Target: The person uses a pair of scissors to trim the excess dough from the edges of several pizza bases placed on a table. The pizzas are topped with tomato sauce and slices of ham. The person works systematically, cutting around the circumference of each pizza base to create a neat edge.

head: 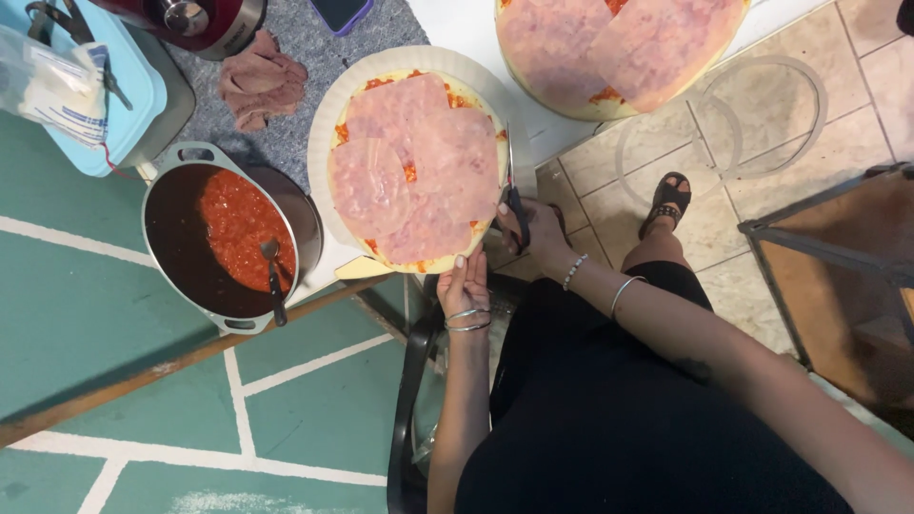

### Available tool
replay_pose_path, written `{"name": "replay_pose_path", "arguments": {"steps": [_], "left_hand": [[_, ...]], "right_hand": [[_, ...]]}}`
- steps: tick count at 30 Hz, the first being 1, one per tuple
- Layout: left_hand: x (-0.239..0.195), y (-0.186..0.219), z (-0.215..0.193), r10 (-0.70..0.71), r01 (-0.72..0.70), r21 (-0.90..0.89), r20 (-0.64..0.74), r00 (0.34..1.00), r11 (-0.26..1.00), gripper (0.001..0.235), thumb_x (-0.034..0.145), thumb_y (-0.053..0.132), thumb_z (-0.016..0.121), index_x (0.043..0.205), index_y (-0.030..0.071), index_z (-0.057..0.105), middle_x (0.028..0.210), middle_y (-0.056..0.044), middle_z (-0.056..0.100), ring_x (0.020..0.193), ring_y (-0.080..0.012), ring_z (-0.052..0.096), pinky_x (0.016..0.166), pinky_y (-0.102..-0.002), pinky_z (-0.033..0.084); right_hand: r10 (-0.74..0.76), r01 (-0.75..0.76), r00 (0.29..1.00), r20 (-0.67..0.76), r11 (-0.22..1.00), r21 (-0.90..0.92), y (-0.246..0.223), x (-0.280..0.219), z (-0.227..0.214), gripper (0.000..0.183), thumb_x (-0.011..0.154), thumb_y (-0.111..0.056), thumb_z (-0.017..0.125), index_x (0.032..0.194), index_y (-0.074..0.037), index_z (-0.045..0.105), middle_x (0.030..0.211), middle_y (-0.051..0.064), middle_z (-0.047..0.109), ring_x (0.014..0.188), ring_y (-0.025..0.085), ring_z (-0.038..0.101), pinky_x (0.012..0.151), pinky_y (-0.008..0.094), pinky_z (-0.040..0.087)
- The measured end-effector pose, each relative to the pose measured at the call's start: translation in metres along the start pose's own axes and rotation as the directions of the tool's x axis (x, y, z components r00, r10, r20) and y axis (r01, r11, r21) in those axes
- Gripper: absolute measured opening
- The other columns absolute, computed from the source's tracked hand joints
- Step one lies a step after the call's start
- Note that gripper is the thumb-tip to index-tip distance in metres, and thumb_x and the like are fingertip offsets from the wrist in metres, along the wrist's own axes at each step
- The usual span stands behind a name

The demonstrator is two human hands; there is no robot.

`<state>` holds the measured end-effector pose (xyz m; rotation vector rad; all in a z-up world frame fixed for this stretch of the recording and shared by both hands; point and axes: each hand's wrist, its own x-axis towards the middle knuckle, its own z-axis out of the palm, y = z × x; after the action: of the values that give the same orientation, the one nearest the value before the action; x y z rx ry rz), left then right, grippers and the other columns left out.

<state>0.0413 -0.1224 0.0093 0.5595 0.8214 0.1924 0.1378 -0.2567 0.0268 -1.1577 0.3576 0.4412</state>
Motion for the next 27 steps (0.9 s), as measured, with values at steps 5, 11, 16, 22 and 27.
{"name": "replay_pose_path", "arguments": {"steps": [5, 11, 16, 22, 27], "left_hand": [[-0.002, 0.001, 0.007, -0.004, 0.004, -0.017, 0.004, 1.000, 1.000, 0.027, 0.094, 0.001, 0.069, 0.118, -0.008, 0.061, 0.115, -0.032, 0.070, 0.113, -0.0370, 0.068, 0.098, -0.045, 0.060], [-0.001, 0.000, 0.003, -0.010, 0.010, -0.017, -0.001, 1.000, 1.000, 0.027, 0.094, 0.000, 0.069, 0.118, -0.009, 0.061, 0.114, -0.032, 0.070, 0.113, -0.0382, 0.068, 0.098, -0.045, 0.060], [0.002, 0.002, -0.001, -0.012, 0.012, -0.006, 0.000, 1.000, 1.000, 0.027, 0.093, 0.000, 0.069, 0.118, -0.009, 0.061, 0.114, -0.032, 0.070, 0.112, -0.0376, 0.069, 0.097, -0.045, 0.060], [0.015, 0.018, -0.043, 0.014, -0.015, 0.077, 0.010, 1.000, 0.997, 0.032, 0.091, 0.000, 0.070, 0.121, -0.006, 0.060, 0.112, -0.032, 0.071, 0.109, -0.0398, 0.069, 0.094, -0.047, 0.061], [0.012, 0.038, -0.048, -0.016, 0.010, 0.206, 0.027, 1.000, 0.979, 0.029, 0.090, 0.000, 0.071, 0.118, -0.005, 0.061, 0.107, -0.030, 0.073, 0.103, -0.0364, 0.072, 0.090, -0.045, 0.062]], "right_hand": [[-0.011, 0.011, 1.000, -0.004, 1.000, -0.007, -0.005, 0.000, 0.002, 0.033, 0.097, -0.026, 0.075, 0.075, -0.004, 0.065, 0.050, 0.013, 0.062, 0.037, 0.017, 0.061, 0.039, 0.022, 0.042], [-0.014, 0.014, 1.000, 0.006, 1.000, -0.012, 0.002, 0.002, -0.004, 0.034, 0.095, -0.025, 0.076, 0.071, -0.005, 0.064, 0.048, 0.012, 0.060, 0.034, 0.018, 0.058, 0.038, 0.023, 0.043], [-0.028, 0.030, 0.999, 0.036, 0.998, -0.063, -0.005, -0.002, -0.010, 0.037, 0.096, -0.026, 0.078, 0.069, -0.004, 0.066, 0.048, 0.013, 0.061, 0.034, 0.019, 0.058, 0.038, 0.025, 0.044], [0.095, -0.093, 0.995, 0.021, 0.992, -0.081, -0.004, -0.025, -0.023, 0.026, 0.091, -0.016, 0.077, 0.073, -0.004, 0.063, 0.046, 0.012, 0.056, 0.036, 0.017, 0.058, 0.036, 0.024, 0.047], [0.121, -0.118, 0.990, 0.069, 0.992, -0.050, -0.022, -0.037, -0.010, 0.036, 0.091, -0.022, 0.080, 0.066, -0.005, 0.060, 0.047, 0.017, 0.059, 0.034, 0.021, 0.057, 0.035, 0.028, 0.047]]}}
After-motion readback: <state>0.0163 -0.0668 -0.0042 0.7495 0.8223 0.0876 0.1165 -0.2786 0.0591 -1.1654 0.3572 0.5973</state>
